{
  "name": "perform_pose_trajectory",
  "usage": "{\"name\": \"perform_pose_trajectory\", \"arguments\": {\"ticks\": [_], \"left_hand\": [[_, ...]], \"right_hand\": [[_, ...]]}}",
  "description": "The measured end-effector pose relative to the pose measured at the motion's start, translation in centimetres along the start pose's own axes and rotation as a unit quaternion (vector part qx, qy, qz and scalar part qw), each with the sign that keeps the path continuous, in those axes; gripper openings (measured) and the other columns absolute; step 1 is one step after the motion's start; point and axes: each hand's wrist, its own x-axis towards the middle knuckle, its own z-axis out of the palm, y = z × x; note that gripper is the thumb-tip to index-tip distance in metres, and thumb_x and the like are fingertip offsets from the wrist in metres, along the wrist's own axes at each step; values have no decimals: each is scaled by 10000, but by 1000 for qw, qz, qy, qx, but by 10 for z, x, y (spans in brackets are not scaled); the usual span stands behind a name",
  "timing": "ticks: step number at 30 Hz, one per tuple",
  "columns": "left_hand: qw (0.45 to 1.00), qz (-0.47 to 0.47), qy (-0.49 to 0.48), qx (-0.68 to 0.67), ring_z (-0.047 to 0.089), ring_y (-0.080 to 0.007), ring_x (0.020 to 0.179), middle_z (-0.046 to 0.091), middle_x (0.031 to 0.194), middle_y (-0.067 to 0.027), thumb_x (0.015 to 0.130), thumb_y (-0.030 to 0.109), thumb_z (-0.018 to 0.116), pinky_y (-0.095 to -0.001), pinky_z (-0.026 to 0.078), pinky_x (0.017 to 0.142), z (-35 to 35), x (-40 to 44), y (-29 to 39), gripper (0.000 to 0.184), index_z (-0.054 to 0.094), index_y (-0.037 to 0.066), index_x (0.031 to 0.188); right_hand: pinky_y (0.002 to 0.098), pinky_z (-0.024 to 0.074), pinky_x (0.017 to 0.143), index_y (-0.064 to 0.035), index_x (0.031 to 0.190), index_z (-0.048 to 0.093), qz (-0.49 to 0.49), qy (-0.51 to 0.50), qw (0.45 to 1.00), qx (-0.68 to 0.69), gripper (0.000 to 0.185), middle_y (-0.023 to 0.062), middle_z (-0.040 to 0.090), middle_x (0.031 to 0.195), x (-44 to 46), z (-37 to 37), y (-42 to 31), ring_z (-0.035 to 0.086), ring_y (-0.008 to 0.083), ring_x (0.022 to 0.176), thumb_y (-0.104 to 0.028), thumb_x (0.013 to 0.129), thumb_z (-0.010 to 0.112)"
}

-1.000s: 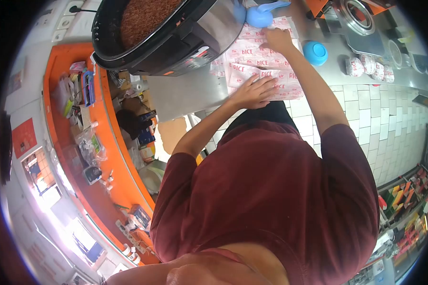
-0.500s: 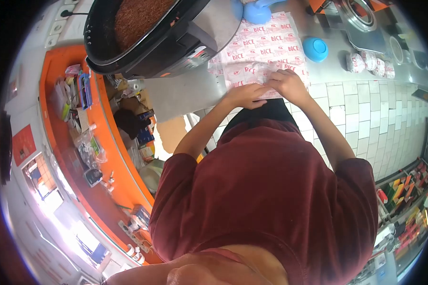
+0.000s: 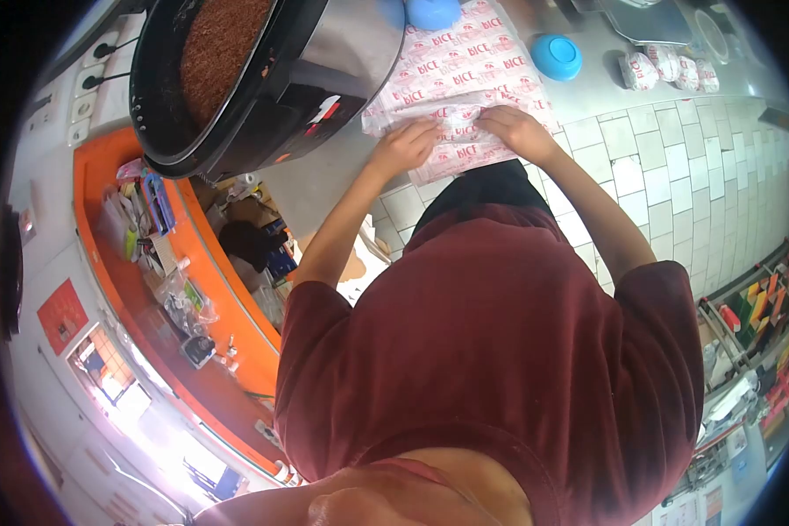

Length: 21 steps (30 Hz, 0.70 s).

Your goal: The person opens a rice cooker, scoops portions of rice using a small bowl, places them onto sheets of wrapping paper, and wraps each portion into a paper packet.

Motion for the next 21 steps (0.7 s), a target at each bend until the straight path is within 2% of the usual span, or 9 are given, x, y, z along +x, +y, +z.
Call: {"name": "perform_pose_trajectory", "arguments": {"ticks": [3, 5, 7, 9, 10, 12, 15, 17, 21], "left_hand": [[997, -28, 48, -51, 645, -243, 909, 660, 1000, -76, 746, 26, 652, -335, 538, 798, 0, -9, -4, 300, 674, 50, 1044], [1000, 2, -2, 21, 637, -223, 946, 669, 1014, -47, 785, 54, 632, -335, 536, 828, 1, -14, -10, 262, 676, 46, 1043], [998, -48, -19, -48, 639, -229, 934, 669, 998, -44, 793, 38, 621, -340, 535, 805, 3, -13, -15, 241, 687, 69, 1023], [978, -166, -21, -125, 642, -237, 899, 667, 923, -21, 767, 37, 649, -339, 534, 764, 4, -8, -15, 254, 686, 90, 1013], [977, -168, -22, -127, 642, -237, 899, 667, 923, -21, 767, 37, 649, -339, 534, 764, 5, -5, -15, 254, 686, 90, 1013], [891, -381, -60, -240, 621, -297, 950, 629, 967, -96, 714, 61, 728, -344, 516, 790, -6, 15, -12, 353, 680, 101, 1062], [926, -358, 50, -103, 570, -325, 1022, 565, 1053, -127, 632, 89, 793, -373, 491, 841, 2, 32, -12, 431, 684, 88, 1049], [932, -354, 0, -77, 527, -340, 1060, 505, 1108, -145, 570, 117, 834, -393, 467, 863, 2, 36, -18, 456, 695, 84, 1003], [933, -346, -94, 33, 536, -319, 1027, 570, 1072, -114, 569, 166, 839, -400, 458, 853, -3, 45, -14, 414, 708, 97, 956]], "right_hand": [[344, 499, 895, -76, 1172, 616, -1, 31, 999, -12, 402, 75, 623, 1122, -9, -6, -6, 600, 258, 1038, -92, 772, 655], [347, 500, 890, -78, 1162, 626, 8, 24, 1000, -6, 389, 78, 619, 1125, -10, -7, -9, 598, 263, 1035, -102, 777, 674], [351, 501, 885, -80, 1153, 636, 14, 20, 1000, -5, 376, 81, 616, 1128, -13, -3, -5, 595, 268, 1032, -111, 782, 693], [363, 506, 869, -85, 1068, 679, 60, 36, 995, 77, 274, 78, 620, 1117, -16, 2, 3, 599, 274, 1010, -96, 793, 676], [370, 509, 858, -76, 1002, 702, 63, 48, 993, 89, 211, 86, 635, 1085, -17, 6, 7, 607, 275, 998, -76, 793, 670], [363, 506, 867, -55, 1005, 695, 94, 11, 991, 96, 213, 109, 653, 1032, -12, 1, 8, 615, 273, 991, -68, 794, 664], [361, 502, 872, -46, 995, 692, 147, -47, 975, 158, 215, 115, 658, 1023, 4, -12, 14, 616, 280, 991, -85, 784, 676], [361, 499, 873, -43, 980, 691, 169, -82, 961, 201, 209, 115, 660, 1021, 9, -17, 9, 617, 284, 986, -97, 778, 682], [365, 498, 850, -40, 932, 689, 153, -61, 979, 121, 173, 118, 666, 997, 16, -14, 0, 626, 287, 954, -122, 779, 686]]}}
